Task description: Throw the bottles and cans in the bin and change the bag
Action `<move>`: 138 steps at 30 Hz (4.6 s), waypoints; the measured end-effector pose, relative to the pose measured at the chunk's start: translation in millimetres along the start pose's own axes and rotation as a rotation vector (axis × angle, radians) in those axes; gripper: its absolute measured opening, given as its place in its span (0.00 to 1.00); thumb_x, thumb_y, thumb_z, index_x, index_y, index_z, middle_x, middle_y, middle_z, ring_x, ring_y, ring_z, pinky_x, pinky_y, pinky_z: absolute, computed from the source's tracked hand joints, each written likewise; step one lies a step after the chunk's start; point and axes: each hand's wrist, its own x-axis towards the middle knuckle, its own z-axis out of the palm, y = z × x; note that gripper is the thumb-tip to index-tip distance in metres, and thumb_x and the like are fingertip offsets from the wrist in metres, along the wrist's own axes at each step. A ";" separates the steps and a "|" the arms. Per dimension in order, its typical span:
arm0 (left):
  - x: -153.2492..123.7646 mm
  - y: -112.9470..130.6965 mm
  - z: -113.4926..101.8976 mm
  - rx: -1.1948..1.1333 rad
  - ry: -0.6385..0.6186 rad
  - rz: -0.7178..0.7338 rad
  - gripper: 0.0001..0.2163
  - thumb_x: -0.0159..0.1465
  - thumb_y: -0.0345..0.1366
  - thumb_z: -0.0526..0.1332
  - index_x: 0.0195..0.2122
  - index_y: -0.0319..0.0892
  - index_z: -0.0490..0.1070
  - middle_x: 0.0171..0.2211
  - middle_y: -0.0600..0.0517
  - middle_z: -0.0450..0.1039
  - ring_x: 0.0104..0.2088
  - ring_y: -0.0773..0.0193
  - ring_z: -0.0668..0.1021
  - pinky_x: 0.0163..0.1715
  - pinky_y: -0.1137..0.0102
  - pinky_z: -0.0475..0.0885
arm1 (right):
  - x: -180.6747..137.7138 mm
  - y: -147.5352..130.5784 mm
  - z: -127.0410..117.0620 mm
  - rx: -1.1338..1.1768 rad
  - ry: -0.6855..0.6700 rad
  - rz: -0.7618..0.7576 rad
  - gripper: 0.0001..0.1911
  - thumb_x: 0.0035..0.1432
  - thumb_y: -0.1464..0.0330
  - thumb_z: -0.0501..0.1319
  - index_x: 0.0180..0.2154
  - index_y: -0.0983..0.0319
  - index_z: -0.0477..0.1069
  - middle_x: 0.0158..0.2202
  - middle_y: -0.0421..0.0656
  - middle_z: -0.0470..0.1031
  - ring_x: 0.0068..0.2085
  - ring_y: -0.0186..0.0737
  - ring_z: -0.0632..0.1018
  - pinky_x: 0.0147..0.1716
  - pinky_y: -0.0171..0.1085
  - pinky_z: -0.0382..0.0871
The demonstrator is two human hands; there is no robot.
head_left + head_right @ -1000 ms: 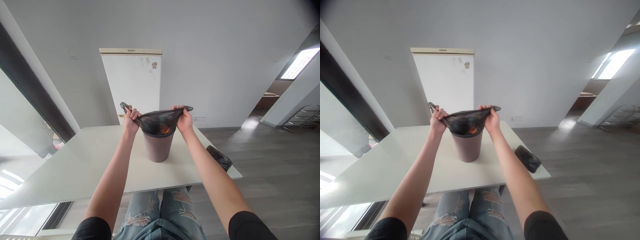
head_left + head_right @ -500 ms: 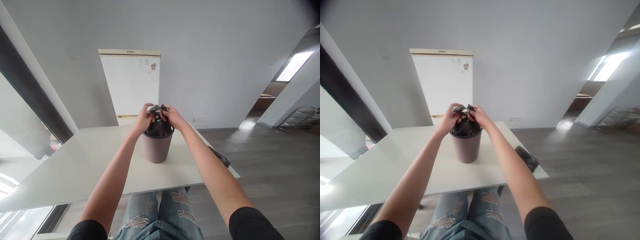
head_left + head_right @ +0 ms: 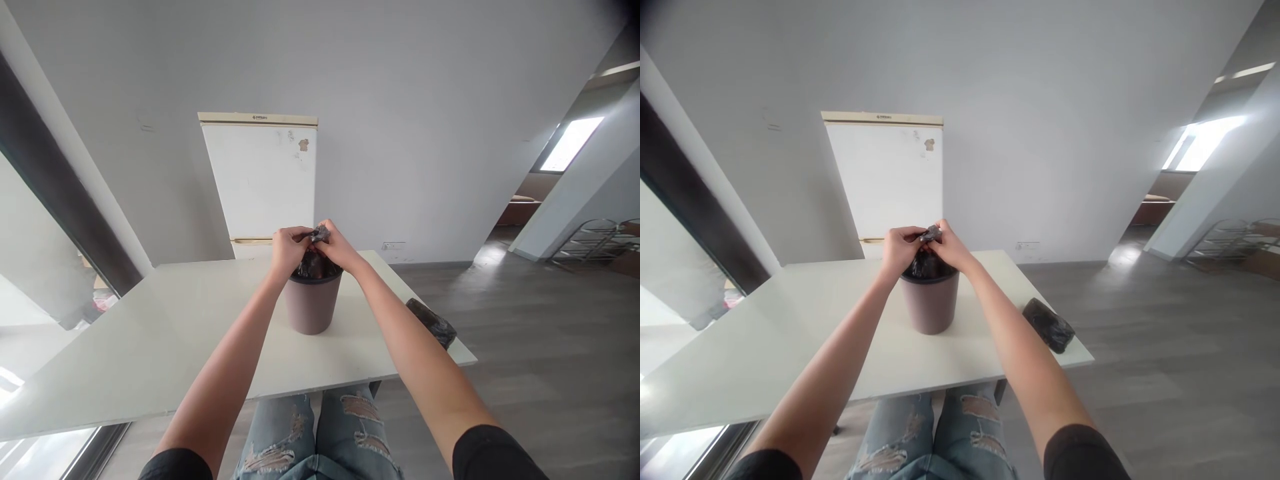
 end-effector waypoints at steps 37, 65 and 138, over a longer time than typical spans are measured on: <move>-1.7 -11.2 7.3 0.021 0.090 -0.011 0.03 0.65 0.32 0.64 0.37 0.43 0.78 0.18 0.58 0.64 0.16 0.71 0.66 0.19 0.74 0.61 | -26.9 3.3 8.5 -0.165 0.267 -0.193 0.18 0.59 0.65 0.66 0.52 0.55 0.72 0.45 0.42 0.77 0.38 0.39 0.78 0.41 0.40 0.74; 9.1 3.6 -5.8 0.028 -0.037 -0.413 0.11 0.57 0.27 0.66 0.19 0.41 0.69 0.15 0.54 0.63 0.16 0.71 0.65 0.20 0.72 0.61 | -35.5 -3.5 13.5 -1.205 0.079 -0.358 0.24 0.75 0.75 0.46 0.64 0.62 0.71 0.59 0.55 0.70 0.43 0.46 0.76 0.42 0.43 0.60; -63.4 -28.6 -13.4 0.362 0.220 -0.337 0.24 0.75 0.37 0.49 0.70 0.37 0.65 0.71 0.38 0.66 0.72 0.49 0.67 0.73 0.55 0.59 | 32.3 4.6 14.3 -0.539 0.000 -0.240 0.15 0.55 0.79 0.56 0.36 0.61 0.79 0.41 0.44 0.78 0.42 0.42 0.77 0.51 0.41 0.71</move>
